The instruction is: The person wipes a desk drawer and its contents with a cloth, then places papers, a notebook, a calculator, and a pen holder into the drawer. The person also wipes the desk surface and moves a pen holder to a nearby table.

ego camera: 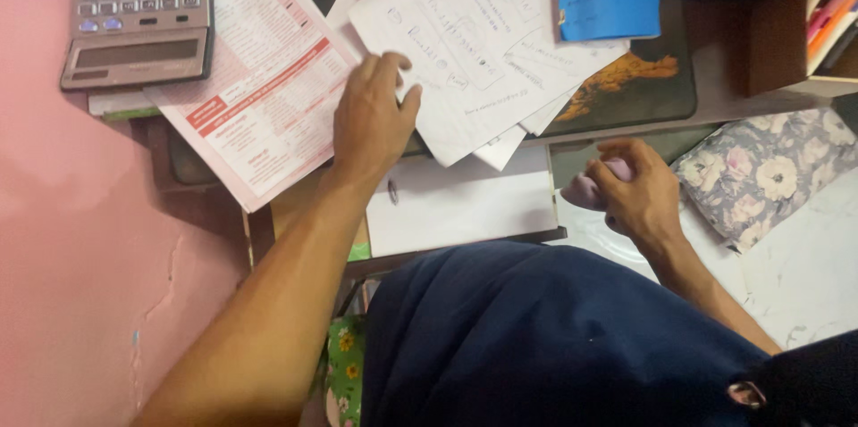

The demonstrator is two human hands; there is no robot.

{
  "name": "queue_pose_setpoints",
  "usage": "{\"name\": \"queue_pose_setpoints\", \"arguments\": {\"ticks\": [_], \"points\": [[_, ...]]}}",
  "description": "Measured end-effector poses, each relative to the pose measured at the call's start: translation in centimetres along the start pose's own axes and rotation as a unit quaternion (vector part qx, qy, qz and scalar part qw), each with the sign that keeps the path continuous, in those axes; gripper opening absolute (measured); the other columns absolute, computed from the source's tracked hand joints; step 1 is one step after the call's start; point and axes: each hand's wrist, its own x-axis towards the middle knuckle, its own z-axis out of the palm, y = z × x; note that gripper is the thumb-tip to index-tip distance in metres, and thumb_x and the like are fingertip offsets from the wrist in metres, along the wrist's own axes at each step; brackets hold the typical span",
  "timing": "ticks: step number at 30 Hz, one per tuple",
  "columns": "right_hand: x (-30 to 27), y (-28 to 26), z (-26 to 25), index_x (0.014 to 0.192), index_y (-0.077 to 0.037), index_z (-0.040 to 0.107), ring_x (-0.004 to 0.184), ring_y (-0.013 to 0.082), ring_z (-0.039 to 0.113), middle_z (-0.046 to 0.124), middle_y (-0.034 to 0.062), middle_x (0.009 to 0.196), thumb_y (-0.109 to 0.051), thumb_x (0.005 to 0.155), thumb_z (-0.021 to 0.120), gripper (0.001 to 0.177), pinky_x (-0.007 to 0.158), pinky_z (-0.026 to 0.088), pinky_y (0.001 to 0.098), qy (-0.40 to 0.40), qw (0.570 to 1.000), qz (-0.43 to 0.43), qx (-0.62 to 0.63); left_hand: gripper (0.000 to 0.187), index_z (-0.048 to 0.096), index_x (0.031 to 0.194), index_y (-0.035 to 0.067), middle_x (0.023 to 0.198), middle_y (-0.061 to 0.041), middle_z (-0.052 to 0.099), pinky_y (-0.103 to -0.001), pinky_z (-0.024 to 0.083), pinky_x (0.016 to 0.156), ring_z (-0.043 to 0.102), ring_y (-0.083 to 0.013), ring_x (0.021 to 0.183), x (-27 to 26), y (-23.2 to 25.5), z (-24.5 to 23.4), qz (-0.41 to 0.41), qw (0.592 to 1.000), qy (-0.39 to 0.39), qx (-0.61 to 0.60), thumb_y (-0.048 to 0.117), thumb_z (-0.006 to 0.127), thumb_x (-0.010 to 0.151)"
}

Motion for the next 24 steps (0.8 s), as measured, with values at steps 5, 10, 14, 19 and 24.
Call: {"name": "queue_pose_setpoints", "arguments": {"ticks": [5,10,14,19,24], "points": [[4.1,-5.0,-0.9,0.13,-0.011,0.068,0.114,0.0349,0.067,0.063,0.0185,0.134,-0.03,0.09,0.073,0.044,0.096,0.056,0.0454,-0.026,0.943,-0.323,-0.072,0.071,0.048,0.141,0.005,0.139,-0.014,0.047,-0.057,0.04,0.1,0.042,-0.0347,0.131,8.1,0.8,2.6,0.06,0.992,0.051,0.101,0.017,0.081,0.08],[8.6,-8.4,0.4,0.138,-0.012,0.062,0.122,0.0393,0.059,0.052,0.0165,0.151,-0.022,0.084,0.073,0.056,0.097,0.051,0.0489,-0.055,0.902,-0.395,-0.166,0.076,0.043,0.146,0.01,0.138,-0.011,0.044,-0.063,0.034,0.1,0.039,-0.0286,0.13,10.0,2.2,3.4,-0.067,0.987,-0.025,0.147,0.015,0.08,0.08],[10.5,-7.9,1.3,0.139,-0.011,0.061,0.123,0.0393,0.061,0.055,0.0143,0.15,-0.022,0.086,0.072,0.055,0.102,0.051,0.0474,-0.051,0.898,-0.399,-0.18,0.037,0.06,0.127,0.01,0.135,-0.01,0.051,-0.056,0.037,0.107,0.045,-0.0285,0.131,9.5,2.7,2.5,-0.102,0.975,-0.076,0.184,0.017,0.072,0.093],[10.8,-4.2,0.5,0.134,-0.004,0.063,0.119,0.041,0.063,0.062,0.0208,0.139,-0.024,0.085,0.077,0.055,0.1,0.052,0.0467,0.004,0.903,-0.406,-0.139,0.024,0.059,0.121,0.012,0.116,-0.015,0.066,-0.051,0.051,0.085,0.064,-0.0389,0.106,6.9,2.6,0.4,-0.111,0.991,-0.064,0.03,0.016,0.061,0.098],[9.2,-3.5,-1.3,0.121,-0.004,0.07,0.105,0.0337,0.069,0.07,0.0214,0.119,-0.027,0.09,0.078,0.039,0.091,0.054,0.0431,0.042,0.966,-0.247,-0.067,0.019,0.062,0.12,0.013,0.096,-0.019,0.074,-0.048,0.053,0.08,0.072,-0.0375,0.092,3.4,2.0,-1.7,-0.178,0.982,-0.022,-0.059,0.016,0.059,0.101]]}}
